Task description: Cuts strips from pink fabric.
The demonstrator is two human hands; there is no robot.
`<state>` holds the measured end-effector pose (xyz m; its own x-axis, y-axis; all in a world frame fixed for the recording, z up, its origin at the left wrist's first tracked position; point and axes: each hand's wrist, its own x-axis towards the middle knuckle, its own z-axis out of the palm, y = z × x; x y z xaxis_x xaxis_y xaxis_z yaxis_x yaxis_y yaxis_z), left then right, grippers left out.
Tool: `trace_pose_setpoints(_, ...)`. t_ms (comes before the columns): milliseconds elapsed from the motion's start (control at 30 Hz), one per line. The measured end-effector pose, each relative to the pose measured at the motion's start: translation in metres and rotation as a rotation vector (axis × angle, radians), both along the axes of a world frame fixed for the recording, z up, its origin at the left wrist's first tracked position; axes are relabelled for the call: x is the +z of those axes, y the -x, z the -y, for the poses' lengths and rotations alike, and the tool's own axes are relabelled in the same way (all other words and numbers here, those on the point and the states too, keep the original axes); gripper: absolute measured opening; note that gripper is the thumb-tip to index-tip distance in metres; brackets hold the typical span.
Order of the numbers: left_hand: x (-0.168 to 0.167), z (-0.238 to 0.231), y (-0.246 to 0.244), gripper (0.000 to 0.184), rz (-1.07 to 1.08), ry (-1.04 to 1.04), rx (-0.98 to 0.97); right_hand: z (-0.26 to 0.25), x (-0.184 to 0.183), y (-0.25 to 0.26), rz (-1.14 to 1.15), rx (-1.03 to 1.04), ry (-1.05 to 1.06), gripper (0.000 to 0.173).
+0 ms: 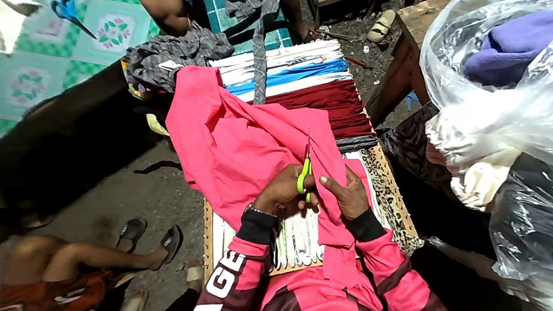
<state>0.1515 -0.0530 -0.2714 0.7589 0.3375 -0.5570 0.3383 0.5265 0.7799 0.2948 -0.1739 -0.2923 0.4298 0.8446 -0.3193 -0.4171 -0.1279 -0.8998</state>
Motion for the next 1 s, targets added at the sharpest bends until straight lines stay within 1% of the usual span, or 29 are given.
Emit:
trace_pose_setpoints(200,-0.002,0.011,0.005,0.016,-0.045,0.028,0.057,0.004,-0.003,0.000,0.003,0.010,0.023,0.044)
trace_pose_setpoints(300,-0.002,0.010,0.003,0.017,-0.040,0.051,0.052,0.007,-0.002,0.000,0.026,0.029,0.045,0.047)
trace_pose_setpoints(633,0.004,-0.010,-0.011,0.019,-0.062,-0.036,0.033,0.014,0.000,0.004,0.064,0.055,0.057,0.048)
trace_pose_setpoints(800,0.001,-0.008,-0.007,0.017,-0.062,-0.048,0.048,0.015,-0.001,0.005,0.047,0.058,0.048,0.050)
trace_pose_setpoints(1000,-0.006,0.000,-0.009,0.017,-0.085,-0.048,0.112,0.018,-0.002,0.007,0.045,0.072,0.040,0.053)
